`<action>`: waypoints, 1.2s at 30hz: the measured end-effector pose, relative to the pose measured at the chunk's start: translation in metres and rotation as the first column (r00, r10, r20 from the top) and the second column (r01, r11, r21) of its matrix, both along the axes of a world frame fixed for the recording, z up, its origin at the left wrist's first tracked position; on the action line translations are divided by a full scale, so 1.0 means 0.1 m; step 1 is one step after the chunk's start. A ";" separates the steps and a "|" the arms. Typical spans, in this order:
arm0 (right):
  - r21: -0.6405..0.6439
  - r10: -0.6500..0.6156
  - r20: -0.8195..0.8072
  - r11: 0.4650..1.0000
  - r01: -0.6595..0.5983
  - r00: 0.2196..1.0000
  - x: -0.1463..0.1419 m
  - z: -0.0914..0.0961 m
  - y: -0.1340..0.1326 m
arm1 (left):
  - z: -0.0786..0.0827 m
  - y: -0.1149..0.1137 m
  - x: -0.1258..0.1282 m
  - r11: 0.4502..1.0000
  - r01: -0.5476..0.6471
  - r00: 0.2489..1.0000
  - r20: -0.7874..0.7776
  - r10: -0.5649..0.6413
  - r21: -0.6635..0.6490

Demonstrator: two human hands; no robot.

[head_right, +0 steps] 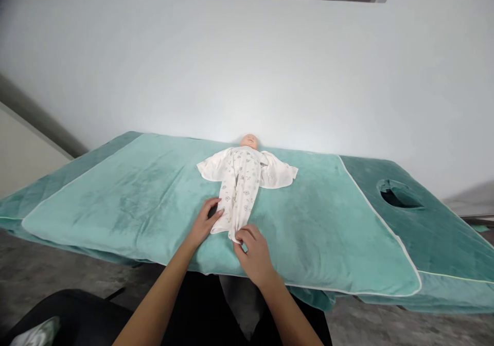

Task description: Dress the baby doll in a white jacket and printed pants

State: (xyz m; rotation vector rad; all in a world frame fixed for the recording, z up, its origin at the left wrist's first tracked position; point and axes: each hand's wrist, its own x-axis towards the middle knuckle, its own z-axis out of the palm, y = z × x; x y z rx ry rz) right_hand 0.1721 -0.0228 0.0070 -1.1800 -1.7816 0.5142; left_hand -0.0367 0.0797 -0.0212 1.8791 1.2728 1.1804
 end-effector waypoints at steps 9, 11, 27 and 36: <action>-0.126 0.144 0.139 0.984 -0.126 0.980 0.45 -0.08 0.44 | -0.11 0.14 -0.04 0.965 -0.242 0.951 -0.173 0.256 0.100; -0.089 -0.043 0.154 0.994 0.058 0.987 0.60 -0.08 0.73 | -0.12 0.25 -0.02 0.962 -0.250 0.909 -0.315 0.273 0.112; 0.019 -0.124 0.512 0.991 0.133 0.850 0.36 -0.14 2.04 | 0.15 1.35 0.31 0.984 -0.055 0.856 -0.499 0.133 0.167; -0.009 -0.174 0.354 0.982 0.189 0.919 0.30 -0.19 2.22 | 0.05 1.56 0.36 0.994 -0.012 0.944 -0.327 0.046 0.106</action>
